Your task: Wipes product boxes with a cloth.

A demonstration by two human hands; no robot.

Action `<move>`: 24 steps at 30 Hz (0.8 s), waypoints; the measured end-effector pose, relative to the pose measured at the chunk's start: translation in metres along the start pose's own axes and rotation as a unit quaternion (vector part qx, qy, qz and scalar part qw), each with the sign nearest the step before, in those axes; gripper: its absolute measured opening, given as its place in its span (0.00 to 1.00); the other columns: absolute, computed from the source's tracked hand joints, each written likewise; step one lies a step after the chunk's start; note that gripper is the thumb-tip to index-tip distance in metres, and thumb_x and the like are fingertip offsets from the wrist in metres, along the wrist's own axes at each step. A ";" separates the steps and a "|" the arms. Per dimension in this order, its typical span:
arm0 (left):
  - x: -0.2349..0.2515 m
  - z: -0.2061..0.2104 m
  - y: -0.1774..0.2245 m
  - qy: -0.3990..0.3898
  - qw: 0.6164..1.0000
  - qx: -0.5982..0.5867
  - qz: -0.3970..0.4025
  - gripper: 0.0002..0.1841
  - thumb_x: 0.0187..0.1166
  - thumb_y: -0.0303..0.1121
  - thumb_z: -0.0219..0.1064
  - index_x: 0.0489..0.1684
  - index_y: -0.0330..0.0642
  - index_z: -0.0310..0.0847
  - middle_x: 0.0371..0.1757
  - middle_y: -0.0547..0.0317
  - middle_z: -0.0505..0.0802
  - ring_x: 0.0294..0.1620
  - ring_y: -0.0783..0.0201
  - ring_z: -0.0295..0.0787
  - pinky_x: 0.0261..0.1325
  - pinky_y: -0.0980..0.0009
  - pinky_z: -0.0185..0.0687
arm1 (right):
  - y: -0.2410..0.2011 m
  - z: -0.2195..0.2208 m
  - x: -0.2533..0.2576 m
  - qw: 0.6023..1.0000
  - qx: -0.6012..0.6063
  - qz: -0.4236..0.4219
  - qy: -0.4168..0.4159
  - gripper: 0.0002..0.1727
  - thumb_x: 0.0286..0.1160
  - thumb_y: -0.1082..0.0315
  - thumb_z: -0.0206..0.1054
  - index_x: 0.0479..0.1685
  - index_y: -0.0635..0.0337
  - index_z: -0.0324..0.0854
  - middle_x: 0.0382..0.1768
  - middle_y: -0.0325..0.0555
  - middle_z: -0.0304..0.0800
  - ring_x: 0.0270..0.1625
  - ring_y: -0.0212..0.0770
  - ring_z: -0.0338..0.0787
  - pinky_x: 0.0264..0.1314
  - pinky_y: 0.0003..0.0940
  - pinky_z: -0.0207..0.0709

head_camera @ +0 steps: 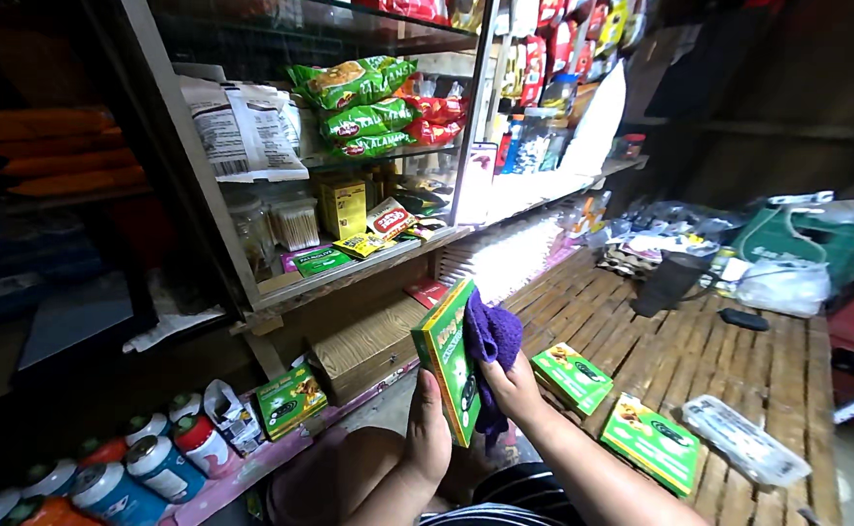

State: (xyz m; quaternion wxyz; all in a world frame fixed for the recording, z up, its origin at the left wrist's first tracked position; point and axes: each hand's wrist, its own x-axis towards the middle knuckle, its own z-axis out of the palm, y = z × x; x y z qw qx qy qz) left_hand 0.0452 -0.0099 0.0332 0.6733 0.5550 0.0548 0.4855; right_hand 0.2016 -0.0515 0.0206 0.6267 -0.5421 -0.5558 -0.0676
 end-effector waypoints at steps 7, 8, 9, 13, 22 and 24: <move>0.005 -0.001 0.004 0.076 0.996 -0.046 0.009 0.44 0.81 0.71 0.41 0.79 0.38 0.60 0.63 0.61 0.88 0.66 0.71 0.85 0.70 0.67 0.83 | 0.002 0.017 -0.016 0.999 0.015 -0.041 -0.005 0.34 0.86 0.45 0.57 0.73 0.68 0.74 0.69 0.55 0.83 0.75 0.36 0.80 0.83 0.40 0.70; 0.006 -0.001 0.005 0.088 0.995 -0.049 0.009 0.44 0.81 0.71 0.41 0.79 0.39 0.61 0.63 0.61 0.88 0.66 0.71 0.86 0.70 0.67 0.84 | 0.000 0.018 -0.018 0.998 0.021 -0.050 -0.020 0.37 0.86 0.44 0.56 0.79 0.68 0.69 0.77 0.58 0.77 0.82 0.40 0.74 0.88 0.44 0.65; 0.006 0.000 0.006 0.099 0.994 -0.048 0.011 0.44 0.81 0.71 0.42 0.79 0.39 0.60 0.63 0.62 0.88 0.66 0.71 0.85 0.69 0.67 0.83 | -0.005 0.017 -0.019 0.997 0.018 -0.062 -0.048 0.40 0.87 0.43 0.53 0.84 0.70 0.62 0.85 0.61 0.67 0.89 0.44 0.65 0.93 0.45 0.56; 0.010 -0.002 0.012 0.120 0.992 -0.040 0.004 0.47 0.79 0.74 0.42 0.83 0.40 0.56 0.69 0.60 0.85 0.72 0.71 0.81 0.75 0.66 0.79 | -0.022 0.022 -0.029 0.988 -0.001 -0.121 -0.097 0.40 0.90 0.40 0.46 0.82 0.69 0.65 0.86 0.61 0.65 0.92 0.45 0.59 0.96 0.44 0.48; 0.002 -0.006 0.011 0.010 0.997 -0.065 -0.029 0.31 0.94 0.52 0.32 0.72 0.35 0.70 0.60 0.64 0.88 0.63 0.81 0.82 0.67 0.79 0.79 | -0.033 0.022 -0.032 0.972 -0.013 -0.195 -0.132 0.39 0.85 0.39 0.47 0.77 0.66 0.72 0.82 0.64 0.73 0.90 0.58 0.62 0.94 0.57 0.47; -0.008 -0.014 0.008 -0.011 0.997 0.060 -0.048 0.22 0.94 0.34 0.37 0.74 0.24 0.62 0.61 0.56 0.85 0.63 0.82 0.79 0.68 0.83 0.75 | -0.038 0.018 -0.029 0.970 -0.016 -0.200 -0.136 0.36 0.86 0.41 0.48 0.80 0.62 0.73 0.83 0.62 0.71 0.91 0.58 0.61 0.94 0.59 0.48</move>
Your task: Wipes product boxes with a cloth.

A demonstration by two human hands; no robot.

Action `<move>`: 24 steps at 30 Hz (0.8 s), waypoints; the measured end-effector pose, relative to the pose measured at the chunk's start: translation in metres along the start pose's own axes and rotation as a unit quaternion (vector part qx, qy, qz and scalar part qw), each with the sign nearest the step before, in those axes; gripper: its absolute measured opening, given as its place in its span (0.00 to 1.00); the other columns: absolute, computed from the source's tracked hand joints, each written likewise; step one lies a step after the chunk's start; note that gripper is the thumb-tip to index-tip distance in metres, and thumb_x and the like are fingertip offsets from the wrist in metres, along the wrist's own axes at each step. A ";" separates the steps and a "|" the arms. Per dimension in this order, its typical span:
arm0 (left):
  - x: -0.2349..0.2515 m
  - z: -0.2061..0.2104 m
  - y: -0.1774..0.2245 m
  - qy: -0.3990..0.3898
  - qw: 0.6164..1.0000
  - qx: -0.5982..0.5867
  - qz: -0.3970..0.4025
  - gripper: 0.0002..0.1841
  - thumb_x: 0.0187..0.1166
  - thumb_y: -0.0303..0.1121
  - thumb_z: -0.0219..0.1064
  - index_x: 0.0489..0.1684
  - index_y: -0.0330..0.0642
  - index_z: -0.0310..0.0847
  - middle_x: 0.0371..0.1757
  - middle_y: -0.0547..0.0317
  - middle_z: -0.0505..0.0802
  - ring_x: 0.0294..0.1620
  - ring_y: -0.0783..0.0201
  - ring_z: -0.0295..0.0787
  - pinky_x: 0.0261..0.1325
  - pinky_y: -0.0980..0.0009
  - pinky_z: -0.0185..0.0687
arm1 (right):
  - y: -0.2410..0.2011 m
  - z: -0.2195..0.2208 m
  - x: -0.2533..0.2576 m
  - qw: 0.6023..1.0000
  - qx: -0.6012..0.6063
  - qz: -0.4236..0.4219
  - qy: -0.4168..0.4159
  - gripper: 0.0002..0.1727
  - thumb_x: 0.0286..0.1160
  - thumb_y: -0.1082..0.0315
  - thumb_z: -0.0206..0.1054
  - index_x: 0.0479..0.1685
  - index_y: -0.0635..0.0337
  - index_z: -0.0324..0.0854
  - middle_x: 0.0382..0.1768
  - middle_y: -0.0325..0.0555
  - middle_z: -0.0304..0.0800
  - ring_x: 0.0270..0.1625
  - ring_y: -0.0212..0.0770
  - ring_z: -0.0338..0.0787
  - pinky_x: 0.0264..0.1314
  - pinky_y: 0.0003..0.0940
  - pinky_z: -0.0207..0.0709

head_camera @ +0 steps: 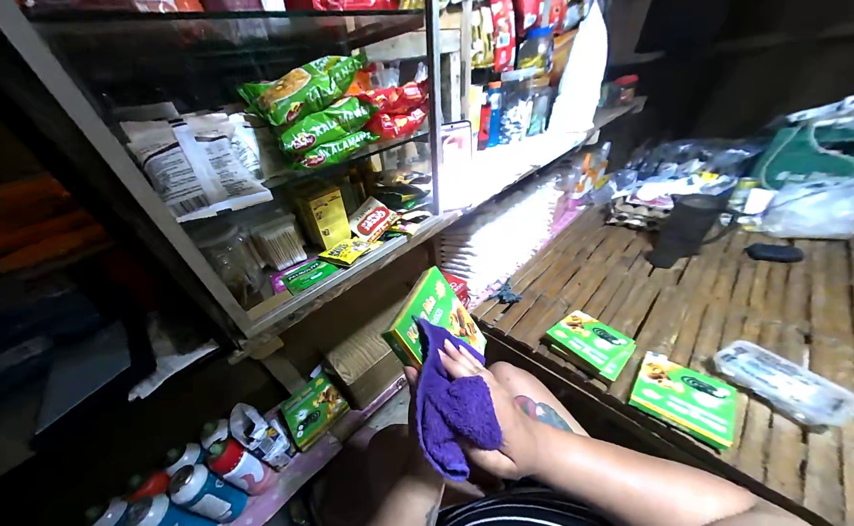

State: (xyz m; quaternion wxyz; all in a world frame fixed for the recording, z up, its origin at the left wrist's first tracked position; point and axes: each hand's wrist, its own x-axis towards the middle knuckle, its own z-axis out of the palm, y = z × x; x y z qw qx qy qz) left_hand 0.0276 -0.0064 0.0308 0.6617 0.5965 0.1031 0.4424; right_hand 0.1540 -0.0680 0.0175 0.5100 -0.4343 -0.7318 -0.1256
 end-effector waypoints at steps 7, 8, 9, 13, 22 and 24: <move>-0.011 0.014 0.015 -0.041 0.951 0.205 -0.228 0.10 0.85 0.25 0.50 0.52 0.30 0.76 0.41 0.59 0.82 0.42 0.78 0.76 0.49 0.80 0.73 | -0.004 -0.026 0.012 0.999 -0.019 0.023 0.020 0.35 0.85 0.47 0.55 0.78 0.69 0.70 0.85 0.68 0.64 0.93 0.56 0.57 0.95 0.51 0.48; -0.012 0.016 0.010 -0.051 0.965 0.180 -0.181 0.15 0.84 0.26 0.50 0.58 0.25 0.76 0.47 0.55 0.85 0.50 0.79 0.79 0.57 0.80 0.74 | -0.003 -0.029 0.013 0.999 -0.020 0.030 0.033 0.36 0.84 0.46 0.56 0.79 0.70 0.69 0.85 0.69 0.64 0.92 0.56 0.57 0.95 0.51 0.49; -0.012 0.018 0.007 -0.065 0.977 0.150 -0.139 0.18 0.85 0.26 0.47 0.64 0.21 0.72 0.54 0.51 0.85 0.57 0.79 0.79 0.65 0.81 0.73 | 0.000 -0.032 0.013 0.998 -0.016 0.036 0.045 0.38 0.84 0.46 0.57 0.80 0.71 0.66 0.86 0.68 0.63 0.93 0.55 0.57 0.96 0.51 0.49; -0.010 0.024 -0.010 -0.113 0.989 0.087 -0.048 0.30 0.94 0.42 0.35 0.73 0.16 0.63 0.68 0.47 0.82 0.71 0.81 0.74 0.78 0.80 0.67 | 0.010 -0.039 0.018 0.994 0.001 0.037 0.107 0.32 0.83 0.51 0.59 0.78 0.68 0.70 0.80 0.61 0.74 0.87 0.48 0.68 0.92 0.51 0.58; -0.005 0.023 -0.011 -0.126 0.990 0.041 -0.049 0.47 0.85 0.67 0.43 0.79 0.22 0.59 0.70 0.52 0.84 0.72 0.78 0.79 0.79 0.74 0.72 | 0.040 -0.055 0.018 0.979 0.012 0.123 0.161 0.34 0.82 0.38 0.58 0.62 0.62 0.82 0.58 0.48 0.90 0.67 0.33 0.84 0.77 0.38 0.75; -0.003 0.021 -0.009 -0.129 0.989 0.035 -0.060 0.47 0.84 0.68 0.42 0.80 0.24 0.59 0.70 0.52 0.84 0.72 0.76 0.79 0.80 0.72 0.73 | 0.048 -0.059 0.017 0.978 0.007 0.136 0.159 0.34 0.82 0.38 0.58 0.64 0.61 0.82 0.58 0.47 0.90 0.68 0.33 0.84 0.78 0.40 0.75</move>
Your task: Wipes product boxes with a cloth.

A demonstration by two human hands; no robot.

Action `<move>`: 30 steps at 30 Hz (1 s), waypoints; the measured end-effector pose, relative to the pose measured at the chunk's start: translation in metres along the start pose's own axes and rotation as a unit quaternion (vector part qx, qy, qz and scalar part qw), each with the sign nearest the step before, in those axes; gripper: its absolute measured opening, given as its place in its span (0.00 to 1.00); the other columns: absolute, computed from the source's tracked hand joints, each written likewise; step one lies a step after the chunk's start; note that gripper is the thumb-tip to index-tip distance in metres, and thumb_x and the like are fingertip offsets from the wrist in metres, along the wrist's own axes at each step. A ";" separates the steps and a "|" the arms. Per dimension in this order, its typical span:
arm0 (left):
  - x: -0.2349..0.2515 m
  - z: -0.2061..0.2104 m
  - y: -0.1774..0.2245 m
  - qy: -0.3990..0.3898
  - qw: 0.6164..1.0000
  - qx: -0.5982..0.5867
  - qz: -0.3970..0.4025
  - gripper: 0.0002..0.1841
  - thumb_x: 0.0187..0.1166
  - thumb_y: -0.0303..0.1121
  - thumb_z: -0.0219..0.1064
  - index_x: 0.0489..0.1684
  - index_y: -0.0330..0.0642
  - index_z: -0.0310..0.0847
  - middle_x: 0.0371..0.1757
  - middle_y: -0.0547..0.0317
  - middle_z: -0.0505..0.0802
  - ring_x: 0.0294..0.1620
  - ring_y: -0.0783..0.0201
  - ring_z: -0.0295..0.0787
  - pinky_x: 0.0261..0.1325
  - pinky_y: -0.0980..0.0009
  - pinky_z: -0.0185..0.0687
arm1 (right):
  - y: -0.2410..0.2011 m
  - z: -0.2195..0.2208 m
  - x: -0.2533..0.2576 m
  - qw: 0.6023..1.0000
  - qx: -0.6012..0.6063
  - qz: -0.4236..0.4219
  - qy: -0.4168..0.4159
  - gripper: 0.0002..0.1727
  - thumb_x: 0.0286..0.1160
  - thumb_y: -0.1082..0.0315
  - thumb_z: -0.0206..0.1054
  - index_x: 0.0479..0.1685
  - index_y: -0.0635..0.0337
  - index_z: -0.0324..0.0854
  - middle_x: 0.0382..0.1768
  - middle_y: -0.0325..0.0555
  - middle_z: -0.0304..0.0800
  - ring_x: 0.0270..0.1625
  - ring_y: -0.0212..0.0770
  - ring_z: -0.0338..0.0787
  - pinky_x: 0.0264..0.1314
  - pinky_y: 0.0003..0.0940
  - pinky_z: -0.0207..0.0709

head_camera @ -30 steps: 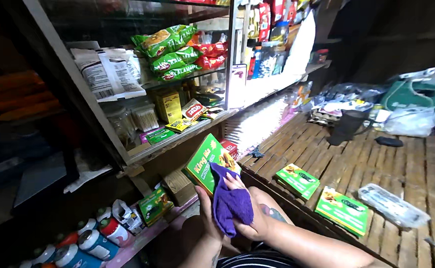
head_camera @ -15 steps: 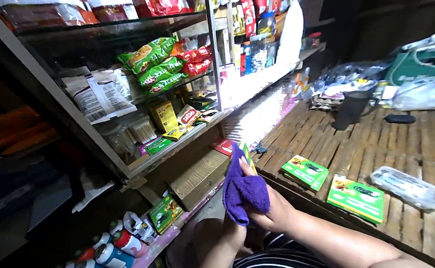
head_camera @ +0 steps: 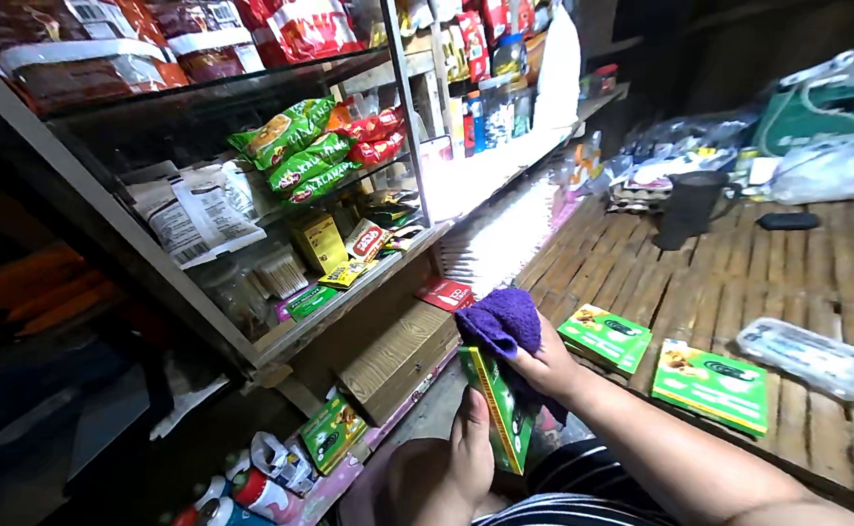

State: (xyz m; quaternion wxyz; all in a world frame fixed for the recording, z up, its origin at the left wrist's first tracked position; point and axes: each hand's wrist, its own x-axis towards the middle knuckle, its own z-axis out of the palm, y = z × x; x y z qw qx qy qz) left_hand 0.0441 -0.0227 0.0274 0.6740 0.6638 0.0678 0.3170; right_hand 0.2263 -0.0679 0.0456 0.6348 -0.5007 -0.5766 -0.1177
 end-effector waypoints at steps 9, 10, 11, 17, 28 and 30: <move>0.002 -0.003 -0.001 0.003 1.000 0.000 0.017 0.46 0.83 0.68 0.43 0.77 0.27 0.64 0.64 0.56 0.89 0.66 0.76 0.85 0.74 0.72 0.79 | 0.008 0.003 -0.004 0.999 -0.022 -0.004 0.038 0.36 0.81 0.36 0.57 0.66 0.61 0.80 0.59 0.50 0.88 0.69 0.37 0.83 0.79 0.43 0.74; 0.002 -0.004 -0.001 0.000 1.000 0.007 0.020 0.46 0.83 0.68 0.42 0.78 0.25 0.63 0.65 0.55 0.88 0.67 0.76 0.84 0.75 0.72 0.78 | 0.005 0.004 -0.006 0.999 -0.026 -0.018 0.035 0.36 0.81 0.36 0.56 0.66 0.62 0.79 0.60 0.51 0.88 0.69 0.36 0.83 0.80 0.42 0.73; 0.003 -0.005 -0.001 -0.001 1.000 0.013 0.025 0.46 0.84 0.67 0.42 0.78 0.25 0.62 0.67 0.54 0.87 0.68 0.76 0.82 0.77 0.72 0.76 | 0.003 0.006 -0.008 0.999 -0.025 -0.033 0.032 0.36 0.81 0.37 0.57 0.67 0.63 0.78 0.60 0.52 0.88 0.70 0.36 0.83 0.82 0.43 0.71; -0.001 -0.002 0.001 -0.012 0.998 0.048 0.028 0.34 0.94 0.49 0.41 0.76 0.19 0.62 0.72 0.53 0.81 0.74 0.83 0.72 0.80 0.81 0.66 | -0.016 0.009 -0.014 0.992 -0.036 -0.122 -0.006 0.28 0.81 0.45 0.61 0.63 0.61 0.79 0.59 0.54 0.89 0.72 0.39 0.83 0.89 0.49 0.62; 0.002 -0.004 0.002 -0.029 1.000 0.005 0.007 0.44 0.86 0.65 0.41 0.78 0.26 0.63 0.68 0.57 0.86 0.70 0.77 0.81 0.78 0.72 0.75 | -0.012 -0.007 -0.002 0.994 -0.061 -0.083 -0.020 0.28 0.82 0.42 0.58 0.59 0.58 0.83 0.54 0.50 0.91 0.66 0.38 0.86 0.76 0.42 0.76; 0.001 -0.006 0.004 -0.024 1.000 -0.006 -0.005 0.47 0.82 0.69 0.43 0.78 0.27 0.64 0.66 0.55 0.89 0.68 0.73 0.84 0.76 0.68 0.78 | -0.004 -0.012 0.001 0.997 -0.057 -0.055 -0.011 0.28 0.82 0.41 0.59 0.59 0.58 0.84 0.53 0.47 0.91 0.64 0.37 0.87 0.74 0.43 0.78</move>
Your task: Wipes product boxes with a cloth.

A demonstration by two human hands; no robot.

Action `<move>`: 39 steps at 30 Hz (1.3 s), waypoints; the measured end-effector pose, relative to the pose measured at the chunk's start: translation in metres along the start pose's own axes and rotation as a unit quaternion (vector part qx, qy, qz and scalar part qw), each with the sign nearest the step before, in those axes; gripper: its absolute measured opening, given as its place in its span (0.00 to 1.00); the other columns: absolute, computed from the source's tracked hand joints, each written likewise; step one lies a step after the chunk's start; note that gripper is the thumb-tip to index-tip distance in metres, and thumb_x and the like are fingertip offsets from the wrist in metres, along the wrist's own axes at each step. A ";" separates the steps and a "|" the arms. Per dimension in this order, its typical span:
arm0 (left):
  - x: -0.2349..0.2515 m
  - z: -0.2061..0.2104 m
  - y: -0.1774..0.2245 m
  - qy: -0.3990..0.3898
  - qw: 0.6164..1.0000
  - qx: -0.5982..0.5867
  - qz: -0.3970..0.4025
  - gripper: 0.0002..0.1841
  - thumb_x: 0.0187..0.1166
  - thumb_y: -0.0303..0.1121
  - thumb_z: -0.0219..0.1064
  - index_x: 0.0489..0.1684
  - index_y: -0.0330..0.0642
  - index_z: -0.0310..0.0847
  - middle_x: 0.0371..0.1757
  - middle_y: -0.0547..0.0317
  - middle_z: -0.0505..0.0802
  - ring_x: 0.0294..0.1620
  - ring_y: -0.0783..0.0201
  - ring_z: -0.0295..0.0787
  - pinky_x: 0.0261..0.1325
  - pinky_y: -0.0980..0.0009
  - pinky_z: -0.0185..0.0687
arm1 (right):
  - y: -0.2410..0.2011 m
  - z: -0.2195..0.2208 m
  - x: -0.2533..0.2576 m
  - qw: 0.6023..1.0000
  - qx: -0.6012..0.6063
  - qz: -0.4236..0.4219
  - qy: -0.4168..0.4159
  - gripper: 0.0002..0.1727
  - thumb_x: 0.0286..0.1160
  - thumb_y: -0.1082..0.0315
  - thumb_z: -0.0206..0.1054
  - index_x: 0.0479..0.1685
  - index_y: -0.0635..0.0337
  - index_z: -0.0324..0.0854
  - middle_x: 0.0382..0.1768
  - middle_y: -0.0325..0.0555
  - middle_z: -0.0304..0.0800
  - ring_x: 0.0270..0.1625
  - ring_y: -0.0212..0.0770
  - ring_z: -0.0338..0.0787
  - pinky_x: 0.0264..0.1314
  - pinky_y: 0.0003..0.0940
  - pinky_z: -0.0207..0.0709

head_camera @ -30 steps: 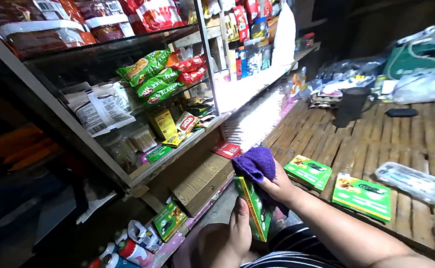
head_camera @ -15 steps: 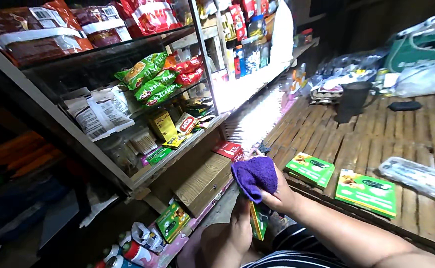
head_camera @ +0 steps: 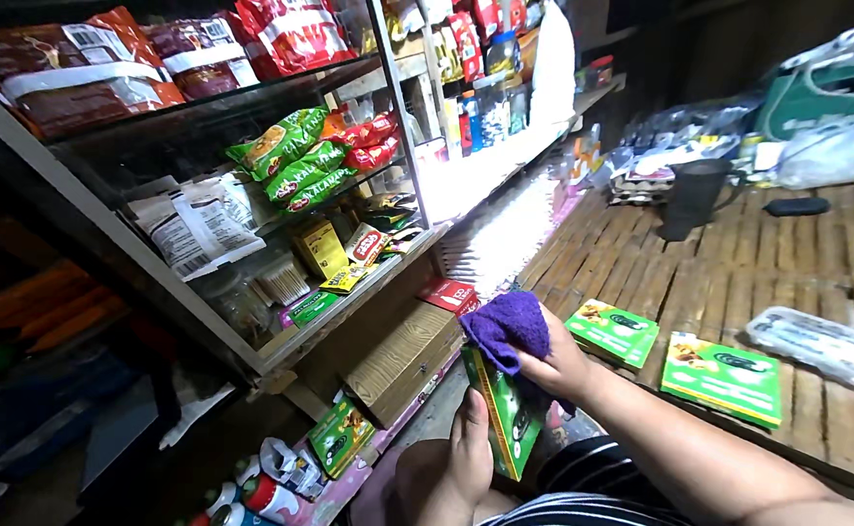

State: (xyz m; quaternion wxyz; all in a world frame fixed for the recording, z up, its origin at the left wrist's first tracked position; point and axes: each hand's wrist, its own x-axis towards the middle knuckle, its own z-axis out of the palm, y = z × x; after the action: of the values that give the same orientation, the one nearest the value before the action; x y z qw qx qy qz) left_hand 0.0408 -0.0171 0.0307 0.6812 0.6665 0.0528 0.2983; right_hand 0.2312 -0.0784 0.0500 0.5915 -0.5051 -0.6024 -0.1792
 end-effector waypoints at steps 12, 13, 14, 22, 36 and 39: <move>0.003 -0.003 0.000 0.096 0.987 -0.102 0.084 0.43 0.74 0.73 0.51 0.75 0.44 0.69 0.59 0.61 0.92 0.63 0.69 0.89 0.70 0.63 0.84 | 0.009 0.014 -0.012 0.994 0.029 0.109 0.011 0.27 0.82 0.48 0.63 0.61 0.66 0.83 0.56 0.50 0.90 0.64 0.31 0.87 0.73 0.33 0.78; 0.004 -0.004 0.002 0.109 0.983 -0.114 0.094 0.42 0.73 0.73 0.52 0.74 0.45 0.70 0.59 0.61 0.92 0.63 0.68 0.89 0.69 0.63 0.85 | 0.008 0.017 -0.014 0.994 0.029 0.107 0.001 0.27 0.82 0.49 0.63 0.61 0.66 0.83 0.57 0.52 0.90 0.65 0.32 0.87 0.73 0.33 0.78; 0.005 -0.005 0.004 0.118 0.980 -0.124 0.102 0.41 0.73 0.73 0.53 0.73 0.47 0.71 0.58 0.62 0.93 0.63 0.68 0.89 0.68 0.62 0.86 | 0.008 0.021 -0.016 0.994 0.027 0.102 -0.007 0.26 0.82 0.50 0.63 0.61 0.67 0.83 0.58 0.54 0.90 0.66 0.34 0.86 0.74 0.34 0.77; 0.010 -0.006 0.016 0.206 0.948 -0.202 0.136 0.40 0.67 0.75 0.57 0.68 0.53 0.75 0.54 0.62 0.94 0.58 0.65 0.92 0.61 0.61 0.90 | 0.003 0.041 -0.031 0.995 0.053 0.079 -0.010 0.27 0.83 0.51 0.63 0.66 0.68 0.80 0.63 0.58 0.86 0.70 0.36 0.83 0.79 0.34 0.74; 0.006 -0.021 0.028 0.151 0.961 -0.204 0.106 0.39 0.81 0.71 0.42 0.66 0.46 0.78 0.57 0.67 0.92 0.63 0.77 0.87 0.65 0.73 0.83 | -0.033 0.069 -0.052 0.978 0.130 -0.092 -0.137 0.33 0.86 0.44 0.53 0.75 0.64 0.74 0.84 0.62 0.70 0.92 0.60 0.58 0.95 0.59 0.41; -0.003 -0.008 0.060 0.144 0.978 -0.144 0.038 0.34 0.93 0.53 0.27 0.72 0.30 0.63 0.57 0.59 0.83 0.61 0.80 0.80 0.66 0.78 0.77 | -0.035 0.068 -0.049 0.976 0.123 -0.117 -0.139 0.32 0.86 0.46 0.53 0.75 0.63 0.74 0.83 0.63 0.71 0.91 0.59 0.61 0.94 0.58 0.45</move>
State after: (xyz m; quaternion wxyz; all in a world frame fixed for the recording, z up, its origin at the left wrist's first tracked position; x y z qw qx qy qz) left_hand 0.0143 -0.0159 0.0853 0.7437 0.5126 0.0819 0.4212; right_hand 0.1564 -0.0574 0.0039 0.5348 -0.3748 -0.7508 -0.0998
